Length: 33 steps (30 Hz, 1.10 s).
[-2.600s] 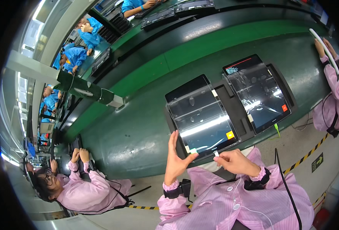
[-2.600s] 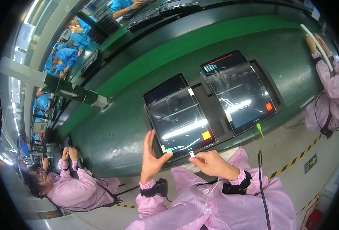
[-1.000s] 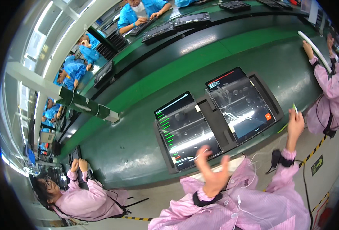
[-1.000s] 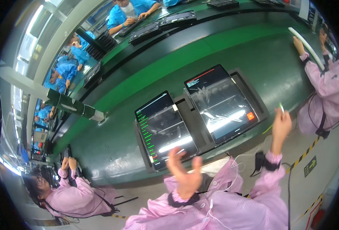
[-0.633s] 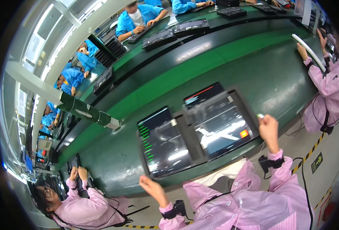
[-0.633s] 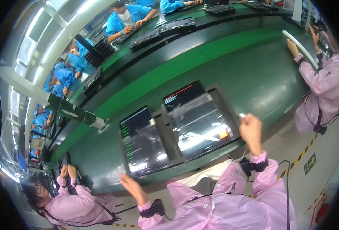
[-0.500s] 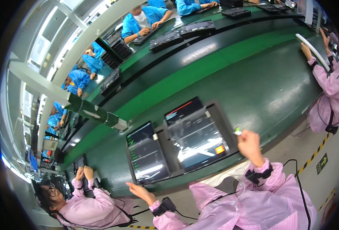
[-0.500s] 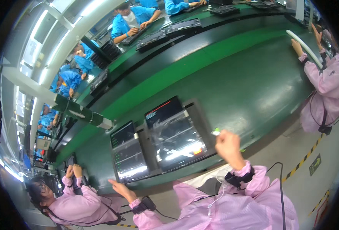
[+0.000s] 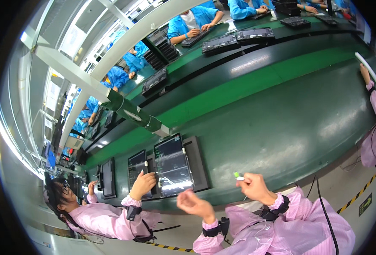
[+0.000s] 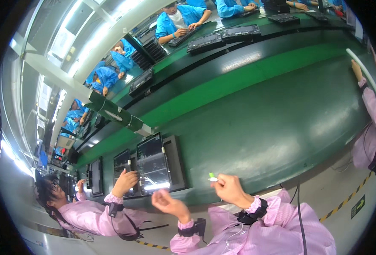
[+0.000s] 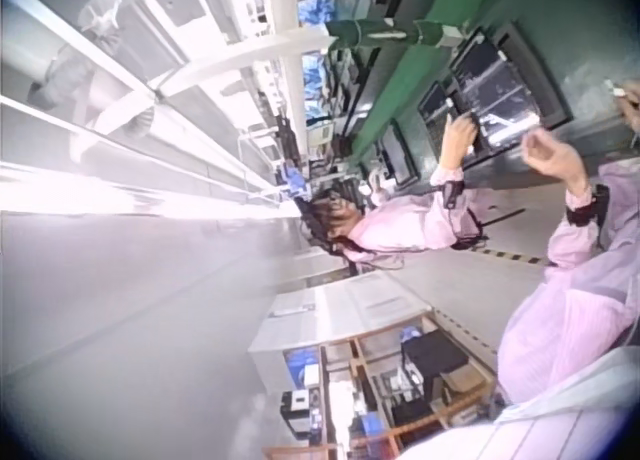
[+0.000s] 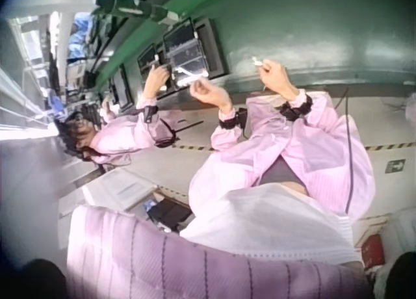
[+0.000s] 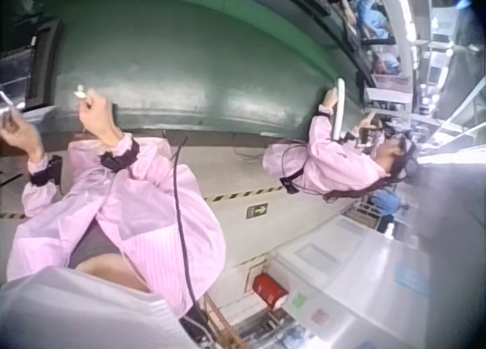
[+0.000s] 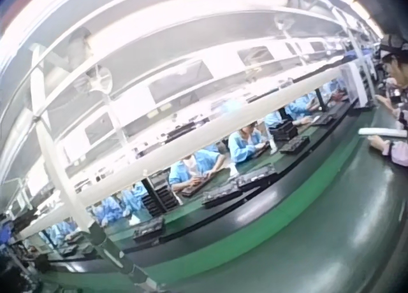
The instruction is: The recorder is testing the functionality of multiple tablet computers on a factory assembly line, including plugging in charging cables and interacting with diagnostic software on the screens.
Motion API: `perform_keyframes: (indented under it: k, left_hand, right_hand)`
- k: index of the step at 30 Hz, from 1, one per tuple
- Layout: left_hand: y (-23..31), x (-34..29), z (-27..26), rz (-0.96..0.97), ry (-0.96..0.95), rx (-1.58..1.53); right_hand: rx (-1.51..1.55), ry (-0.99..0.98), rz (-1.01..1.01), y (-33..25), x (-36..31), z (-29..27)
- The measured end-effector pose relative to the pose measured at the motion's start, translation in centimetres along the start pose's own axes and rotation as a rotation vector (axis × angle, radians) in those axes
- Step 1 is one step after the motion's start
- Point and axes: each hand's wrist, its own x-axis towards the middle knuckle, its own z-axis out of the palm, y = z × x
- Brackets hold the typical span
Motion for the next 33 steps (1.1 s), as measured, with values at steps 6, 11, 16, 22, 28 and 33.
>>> perform_keyframes:
  k: [6, 11, 16, 22, 28, 33]
  left_hand:
    - [5.1, -5.4, 7.6, 0.015, -0.899, -0.147]
    - [4.5, -8.7, 14.9, -0.067, -1.234, -0.323]
    - [3.0, -12.6, 17.8, -0.198, -1.363, -0.34]
    - [2.6, -13.1, 17.4, -0.268, -1.36, -0.384]
    - [2.2, -12.6, 17.6, -0.258, -1.381, -0.347]
    - [1.9, -12.2, 18.0, -0.274, -1.394, -0.387]
  right_hand:
    - [-0.006, 0.428, -0.011, 0.1, 0.3, -7.8]
    - [-0.057, 0.59, 0.088, -0.1, 0.0, -12.0]
    - [-0.318, 0.642, -0.102, 3.1, -0.4, -12.5]
    - [-0.312, 0.655, -0.08, 1.8, -0.8, -12.2]
    - [-0.392, 0.62, -0.093, 0.4, -0.5, -11.6]
    - [-0.4, 0.653, -0.104, 0.1, -0.1, -11.0]
